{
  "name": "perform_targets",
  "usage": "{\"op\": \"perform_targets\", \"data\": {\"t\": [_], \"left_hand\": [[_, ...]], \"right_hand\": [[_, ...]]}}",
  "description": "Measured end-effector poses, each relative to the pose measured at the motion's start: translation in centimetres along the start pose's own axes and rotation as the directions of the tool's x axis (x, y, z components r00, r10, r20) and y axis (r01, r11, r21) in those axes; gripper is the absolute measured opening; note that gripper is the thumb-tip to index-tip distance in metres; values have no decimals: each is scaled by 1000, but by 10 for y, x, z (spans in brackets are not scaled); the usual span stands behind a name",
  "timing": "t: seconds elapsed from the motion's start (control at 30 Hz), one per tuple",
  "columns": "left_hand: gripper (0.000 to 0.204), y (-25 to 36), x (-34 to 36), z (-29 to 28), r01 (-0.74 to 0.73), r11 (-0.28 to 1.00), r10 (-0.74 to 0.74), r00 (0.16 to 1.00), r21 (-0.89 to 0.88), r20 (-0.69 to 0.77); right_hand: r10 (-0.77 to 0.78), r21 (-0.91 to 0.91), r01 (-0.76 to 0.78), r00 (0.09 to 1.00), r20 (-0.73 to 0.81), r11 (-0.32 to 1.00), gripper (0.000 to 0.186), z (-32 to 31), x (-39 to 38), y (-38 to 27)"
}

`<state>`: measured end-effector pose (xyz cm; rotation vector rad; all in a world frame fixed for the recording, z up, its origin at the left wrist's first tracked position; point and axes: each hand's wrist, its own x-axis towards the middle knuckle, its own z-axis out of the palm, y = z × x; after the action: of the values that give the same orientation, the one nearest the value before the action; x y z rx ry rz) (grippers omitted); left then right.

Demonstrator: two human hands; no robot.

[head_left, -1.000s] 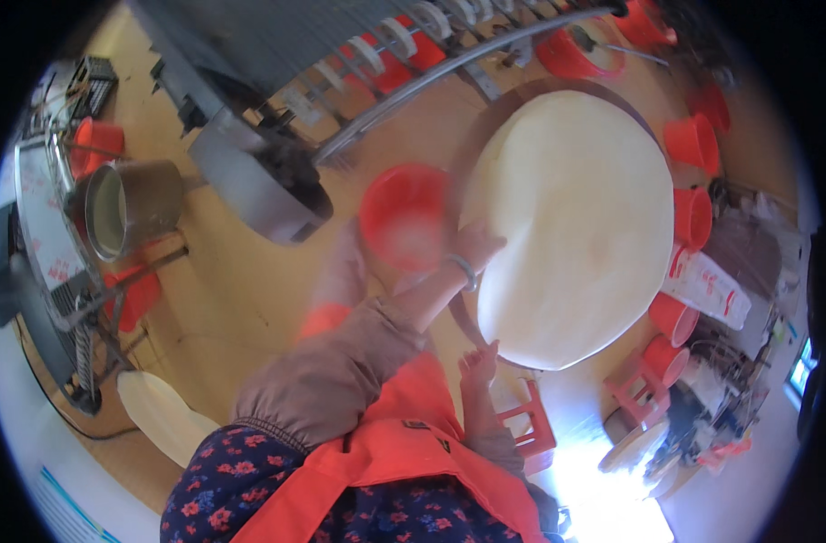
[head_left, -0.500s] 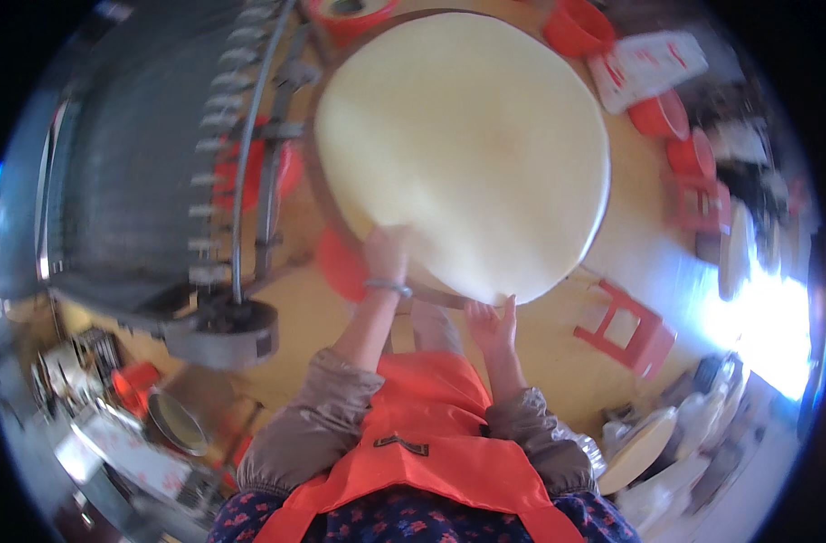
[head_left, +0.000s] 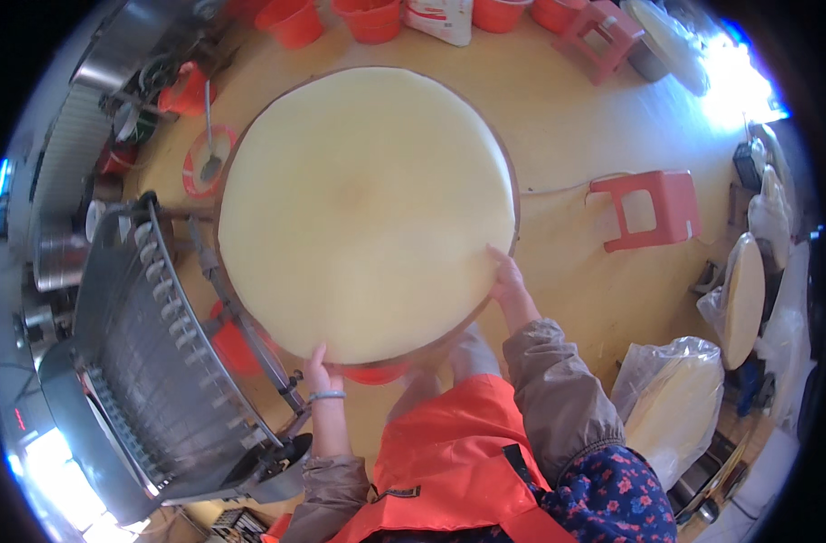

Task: The person uses a scraper to lift a large, thin dough sheet from a conveyor and places it onto a hot circular griddle. They then wipe the griddle surface with a sponge and a cloth. The person retrieves another dough sheet, folds it in half, and places it on a wooden board, repeating the folding process.

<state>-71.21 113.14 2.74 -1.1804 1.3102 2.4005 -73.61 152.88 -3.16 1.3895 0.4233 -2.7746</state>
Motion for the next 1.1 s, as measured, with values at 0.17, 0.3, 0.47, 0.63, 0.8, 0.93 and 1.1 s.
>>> {"op": "perform_targets", "data": {"t": [0.17, 0.3, 0.47, 0.63, 0.8, 0.93, 1.1], "left_hand": [[35, -12, 7, -2, 86, 996, -86, 995, 5, -50], [33, -19, 16, -7, 162, 987, -161, 983, 8, -87], [27, -30, 28, -18, 224, 972, -234, 955, -71, -181], [25, -42, 28, -23, 238, 970, -242, 945, -44, -221], [22, -51, 30, -23, 250, 968, -237, 940, 20, -245], [22, -54, 39, -29, 259, 964, -264, 923, -56, -280], [19, -65, 48, -47, 310, 944, -329, 905, -113, -268]], "right_hand": [[10, 9, -12, 991, 132, 1000, 38, -11, 13, -16], [-148, -205, 163, 985, 88, 965, 34, 10, -8, -26], [-241, -404, 265, 964, 110, 875, 24, 44, -45, -40], [-267, -449, 234, 964, -10, 862, 23, 33, -38, -42], [-254, -485, 184, 964, -83, 855, 25, 14, -8, -51], [-300, -482, 235, 952, -60, 844, 24, 27, -14, -46], [-386, -574, 282, 920, -64, 769, 24, 26, -11, -44]]}}
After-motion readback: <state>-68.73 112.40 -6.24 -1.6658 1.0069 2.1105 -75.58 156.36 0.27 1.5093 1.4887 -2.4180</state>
